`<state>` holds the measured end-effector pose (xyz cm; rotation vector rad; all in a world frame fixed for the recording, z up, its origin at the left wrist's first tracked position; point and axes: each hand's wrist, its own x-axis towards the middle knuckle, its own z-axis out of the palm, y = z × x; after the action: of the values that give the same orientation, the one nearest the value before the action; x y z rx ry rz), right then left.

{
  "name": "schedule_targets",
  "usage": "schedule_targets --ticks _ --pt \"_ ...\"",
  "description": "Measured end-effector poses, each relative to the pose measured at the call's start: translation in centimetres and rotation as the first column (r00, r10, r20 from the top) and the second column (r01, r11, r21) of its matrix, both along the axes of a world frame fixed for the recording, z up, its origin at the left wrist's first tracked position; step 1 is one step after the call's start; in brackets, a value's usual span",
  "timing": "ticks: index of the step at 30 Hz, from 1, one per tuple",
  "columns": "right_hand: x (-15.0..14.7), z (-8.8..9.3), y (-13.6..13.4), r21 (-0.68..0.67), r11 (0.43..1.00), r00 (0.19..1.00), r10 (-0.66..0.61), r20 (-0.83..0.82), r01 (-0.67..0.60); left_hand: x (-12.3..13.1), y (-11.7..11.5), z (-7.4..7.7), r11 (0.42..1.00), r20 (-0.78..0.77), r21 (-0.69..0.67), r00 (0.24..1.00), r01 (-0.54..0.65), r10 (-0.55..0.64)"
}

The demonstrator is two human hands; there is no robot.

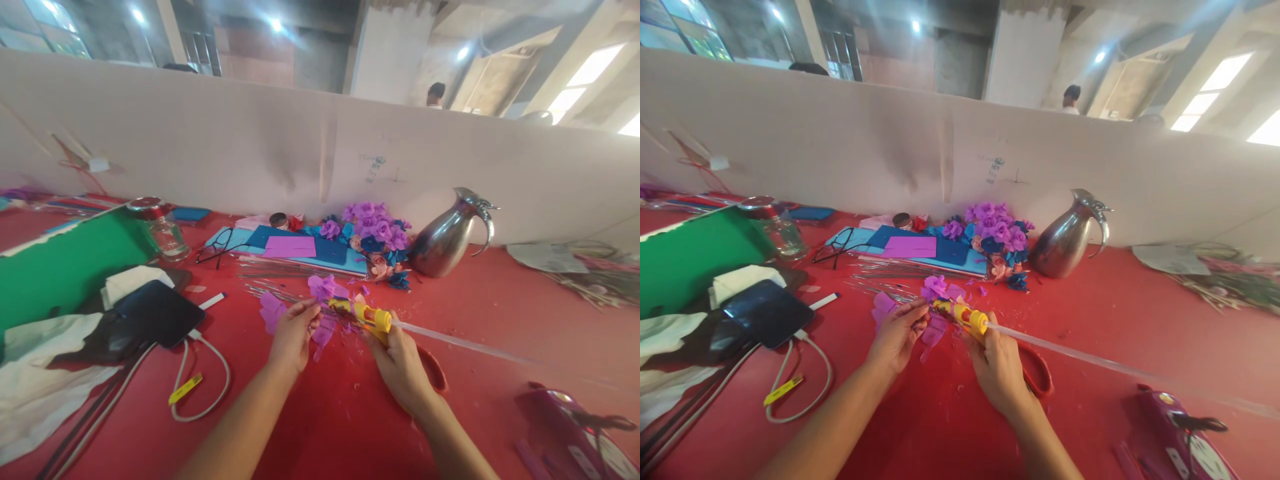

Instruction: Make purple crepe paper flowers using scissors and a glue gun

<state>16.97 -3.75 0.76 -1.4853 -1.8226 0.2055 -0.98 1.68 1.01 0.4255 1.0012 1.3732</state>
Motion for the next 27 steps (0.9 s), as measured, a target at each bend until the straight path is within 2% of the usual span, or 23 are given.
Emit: schedule_targets --ticks 9,17,27 --pt "-0.35 0.76 0.00 -0.055 0.997 0.998 -0.046 0.038 0.048 0.12 -0.05 0.61 0.999 0.030 -0.042 1.000 0.003 -0.002" --pt "0.09 0.22 0.09 -0.013 0.997 0.992 -0.070 0.108 0.072 0.14 -0.08 0.75 0.997 0.005 -0.074 1.000 -0.005 0.005" --pt "-0.22 0.64 -0.17 -0.063 0.994 0.993 -0.088 0.084 0.094 0.00 -0.13 0.71 0.999 0.012 -0.052 1.000 0.006 -0.006"
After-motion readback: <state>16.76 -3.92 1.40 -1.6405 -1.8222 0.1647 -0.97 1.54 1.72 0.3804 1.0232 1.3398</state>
